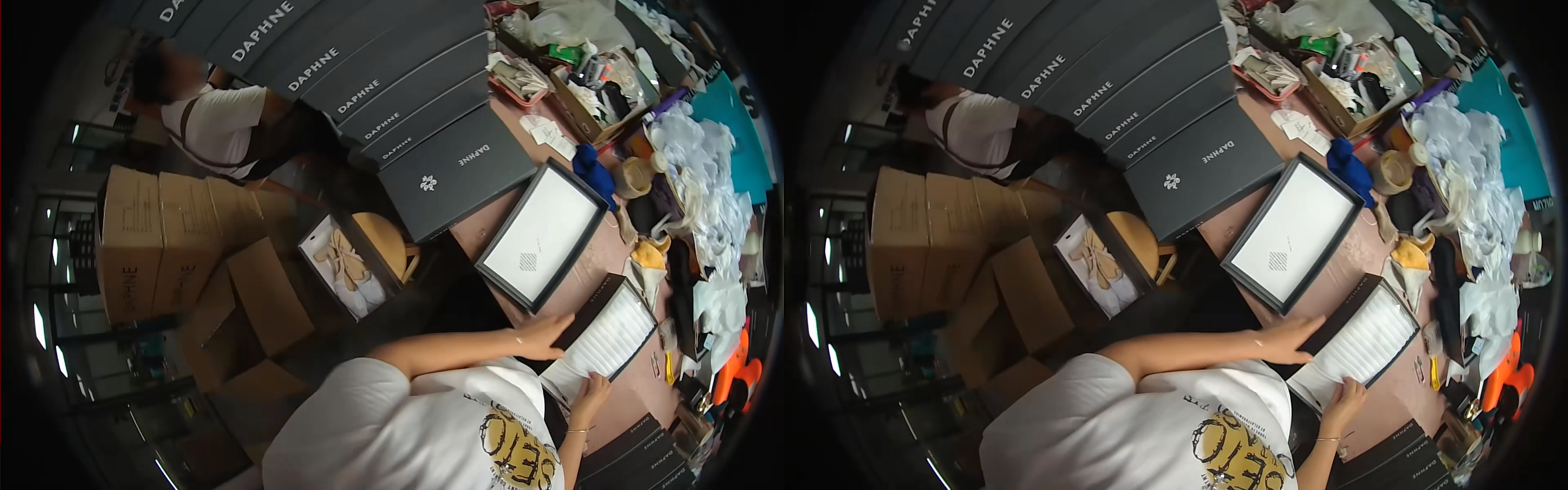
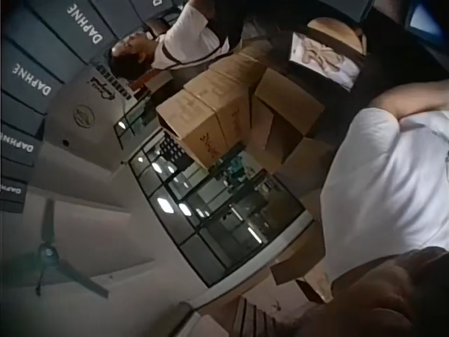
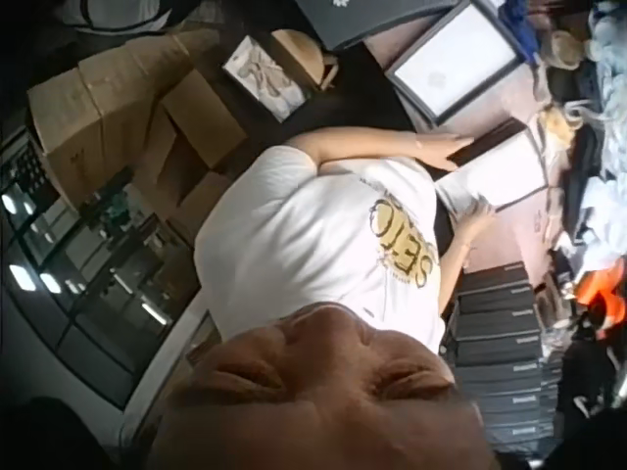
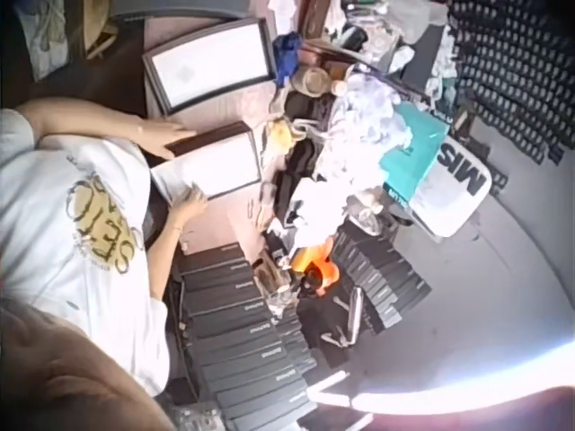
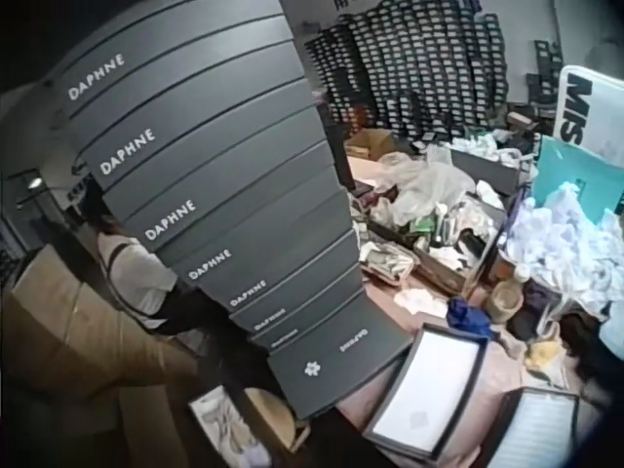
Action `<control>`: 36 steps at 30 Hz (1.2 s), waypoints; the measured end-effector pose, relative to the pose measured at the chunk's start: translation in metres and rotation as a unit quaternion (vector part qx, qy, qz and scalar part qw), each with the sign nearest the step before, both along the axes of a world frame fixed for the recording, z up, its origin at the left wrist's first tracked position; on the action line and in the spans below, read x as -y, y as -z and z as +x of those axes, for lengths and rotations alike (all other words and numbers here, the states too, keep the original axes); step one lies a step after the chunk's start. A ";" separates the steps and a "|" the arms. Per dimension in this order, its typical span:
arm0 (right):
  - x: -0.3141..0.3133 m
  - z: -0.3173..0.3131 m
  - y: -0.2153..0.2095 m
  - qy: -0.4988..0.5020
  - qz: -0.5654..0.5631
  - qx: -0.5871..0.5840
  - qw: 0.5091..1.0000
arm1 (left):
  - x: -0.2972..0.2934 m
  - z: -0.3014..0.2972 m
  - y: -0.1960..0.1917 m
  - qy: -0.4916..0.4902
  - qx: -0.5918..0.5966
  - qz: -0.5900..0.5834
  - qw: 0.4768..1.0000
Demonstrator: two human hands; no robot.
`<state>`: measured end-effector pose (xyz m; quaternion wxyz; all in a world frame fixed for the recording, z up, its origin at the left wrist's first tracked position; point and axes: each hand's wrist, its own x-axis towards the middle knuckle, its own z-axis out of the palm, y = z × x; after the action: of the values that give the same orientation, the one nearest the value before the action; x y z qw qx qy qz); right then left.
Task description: Packaging a pair of high-heeled shoes into a shoe box using tissue paper.
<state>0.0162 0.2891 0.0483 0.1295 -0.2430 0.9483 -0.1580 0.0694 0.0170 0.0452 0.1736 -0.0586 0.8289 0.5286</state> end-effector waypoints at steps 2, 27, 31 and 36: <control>0.008 -0.006 -0.005 0.034 -0.049 0.033 0.998 | -0.020 -0.006 0.014 0.036 0.016 0.015 0.999; 0.096 0.002 -0.088 0.067 -0.257 0.190 0.945 | -0.032 -0.020 0.039 0.032 -0.162 -0.126 0.978; 0.053 0.016 -0.058 0.180 -0.236 0.171 0.940 | -0.022 -0.042 0.035 0.019 -0.097 -0.025 0.995; 0.102 0.005 0.010 0.139 -0.087 0.035 0.986 | 0.030 -0.061 0.029 0.093 -0.106 -0.038 0.989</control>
<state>0.0209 0.1866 0.0381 0.1176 -0.1131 0.9503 -0.2650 0.0088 -0.0127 0.0164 0.1308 0.0686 0.8639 0.4815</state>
